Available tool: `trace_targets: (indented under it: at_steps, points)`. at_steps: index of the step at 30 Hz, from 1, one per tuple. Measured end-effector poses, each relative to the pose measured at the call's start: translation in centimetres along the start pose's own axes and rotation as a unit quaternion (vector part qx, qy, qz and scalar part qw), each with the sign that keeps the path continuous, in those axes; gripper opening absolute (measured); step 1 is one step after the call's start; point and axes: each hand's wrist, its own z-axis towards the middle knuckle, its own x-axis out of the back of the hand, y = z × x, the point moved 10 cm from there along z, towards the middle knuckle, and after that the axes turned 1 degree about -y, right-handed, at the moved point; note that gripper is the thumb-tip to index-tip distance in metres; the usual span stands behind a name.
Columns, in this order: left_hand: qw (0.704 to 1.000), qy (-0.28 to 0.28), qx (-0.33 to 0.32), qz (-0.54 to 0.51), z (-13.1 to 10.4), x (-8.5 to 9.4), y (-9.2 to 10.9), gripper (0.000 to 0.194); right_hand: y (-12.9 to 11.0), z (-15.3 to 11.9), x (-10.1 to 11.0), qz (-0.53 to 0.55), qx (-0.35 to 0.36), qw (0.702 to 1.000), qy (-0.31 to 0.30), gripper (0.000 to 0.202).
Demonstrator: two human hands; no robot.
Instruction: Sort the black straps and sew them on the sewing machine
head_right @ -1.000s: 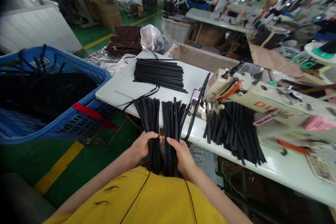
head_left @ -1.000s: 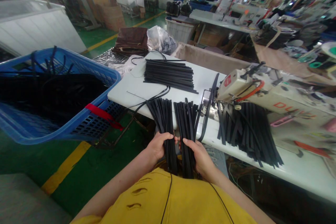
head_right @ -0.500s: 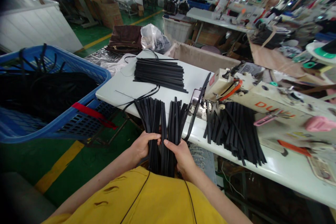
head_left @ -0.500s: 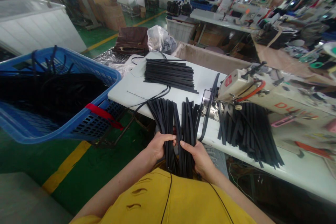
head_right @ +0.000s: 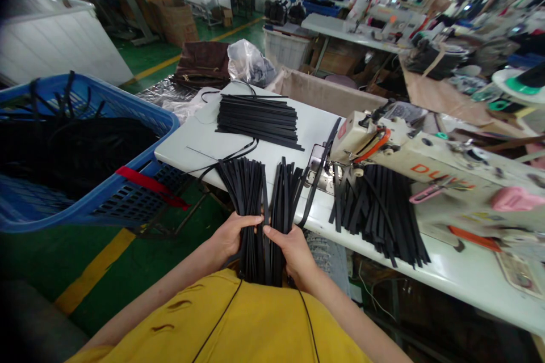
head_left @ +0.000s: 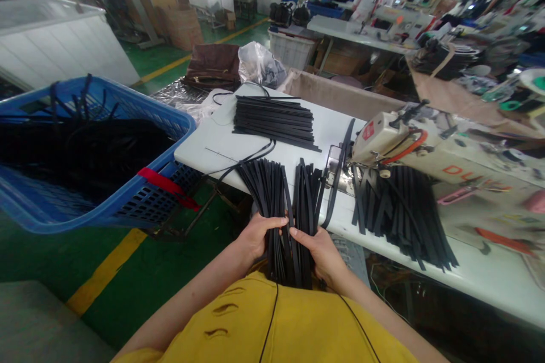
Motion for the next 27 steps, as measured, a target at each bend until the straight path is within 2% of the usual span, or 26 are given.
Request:
trace_targets:
  at_steps: [5, 11, 16, 21, 27]
  points:
    - [1.0, -0.021, 0.001, -0.017, 0.09, -0.25, 0.05, 0.034, -0.2, -0.08, 0.07, -0.008, 0.007, 1.0, 0.003, 0.048]
    - [0.999, -0.006, 0.028, -0.021, 0.15, 0.14, -0.4, 0.034, -0.13, -0.2, 0.0, -0.011, -0.003, 1.0, 0.004, 0.044]
    - [1.0, -0.003, 0.013, -0.002, 0.0, -0.03, -0.13, 0.032, -0.01, -0.13, 0.25, -0.014, -0.005, 1.0, 0.011, 0.043]
    - [1.0, 0.024, 0.011, 0.015, 0.0, 0.49, -0.21, 0.033, -0.08, -0.19, 0.49, -0.03, 0.002, 0.999, 0.02, 0.04]
    - [1.0, -0.002, -0.014, 0.005, 0.03, -0.4, -0.04, 0.046, -0.2, 0.13, 0.53, -0.041, 0.024, 0.998, 0.031, 0.048]
